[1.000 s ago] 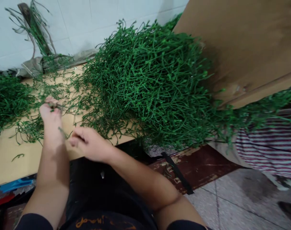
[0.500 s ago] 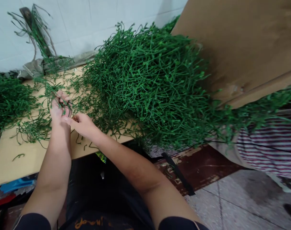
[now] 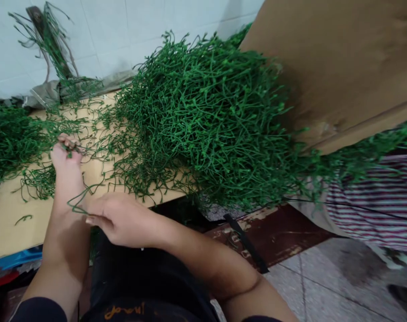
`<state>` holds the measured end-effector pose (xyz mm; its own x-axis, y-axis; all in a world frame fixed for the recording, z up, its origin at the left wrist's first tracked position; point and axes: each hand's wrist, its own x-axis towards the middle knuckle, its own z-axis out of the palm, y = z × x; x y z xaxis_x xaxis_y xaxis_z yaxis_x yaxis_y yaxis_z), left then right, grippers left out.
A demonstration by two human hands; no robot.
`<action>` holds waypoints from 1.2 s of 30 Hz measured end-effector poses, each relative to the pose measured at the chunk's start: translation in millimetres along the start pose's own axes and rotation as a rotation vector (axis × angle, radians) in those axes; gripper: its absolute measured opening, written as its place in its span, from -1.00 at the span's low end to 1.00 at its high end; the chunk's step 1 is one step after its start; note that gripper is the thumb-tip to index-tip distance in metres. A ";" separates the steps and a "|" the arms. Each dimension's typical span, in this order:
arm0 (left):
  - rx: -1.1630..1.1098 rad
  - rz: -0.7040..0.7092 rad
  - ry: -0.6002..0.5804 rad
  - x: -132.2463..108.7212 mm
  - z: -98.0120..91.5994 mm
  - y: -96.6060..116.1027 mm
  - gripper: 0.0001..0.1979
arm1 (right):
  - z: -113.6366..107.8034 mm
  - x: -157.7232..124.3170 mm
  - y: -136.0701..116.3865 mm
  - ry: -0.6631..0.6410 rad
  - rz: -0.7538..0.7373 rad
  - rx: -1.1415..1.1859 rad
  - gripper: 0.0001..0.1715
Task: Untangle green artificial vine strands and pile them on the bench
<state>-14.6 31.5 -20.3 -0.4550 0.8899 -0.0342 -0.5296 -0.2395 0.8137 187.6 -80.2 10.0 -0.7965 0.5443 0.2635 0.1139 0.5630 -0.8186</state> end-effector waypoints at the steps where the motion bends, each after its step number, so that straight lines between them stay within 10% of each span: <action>1: -0.086 0.021 0.022 -1.8 1.6 2.1 -0.75 | -6.8 -5.6 -2.4 0.055 0.058 -0.068 -0.69; 8: -0.126 -0.114 -0.041 -28.7 38.4 -11.8 -0.79 | -69.5 -17.6 24.3 0.557 0.624 -0.755 -0.89; 14: 0.086 0.016 -0.088 -29.1 43.0 -31.7 -0.92 | -52.4 13.1 30.0 0.456 0.469 -0.556 -0.52; 28: 0.078 -0.244 0.033 -35.9 58.1 -28.8 -0.68 | -21.7 42.9 43.7 0.421 0.387 -0.336 -0.68; 36: 0.382 0.228 -0.050 -37.4 59.4 -47.0 -0.61 | -20.4 30.5 34.7 0.418 0.381 -0.360 -0.71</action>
<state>69.8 32.5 -22.8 -0.4896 0.8506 0.1916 -0.1126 -0.2796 0.9535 179.4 -31.3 0.1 -0.3729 0.9002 0.2248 0.5905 0.4171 -0.6909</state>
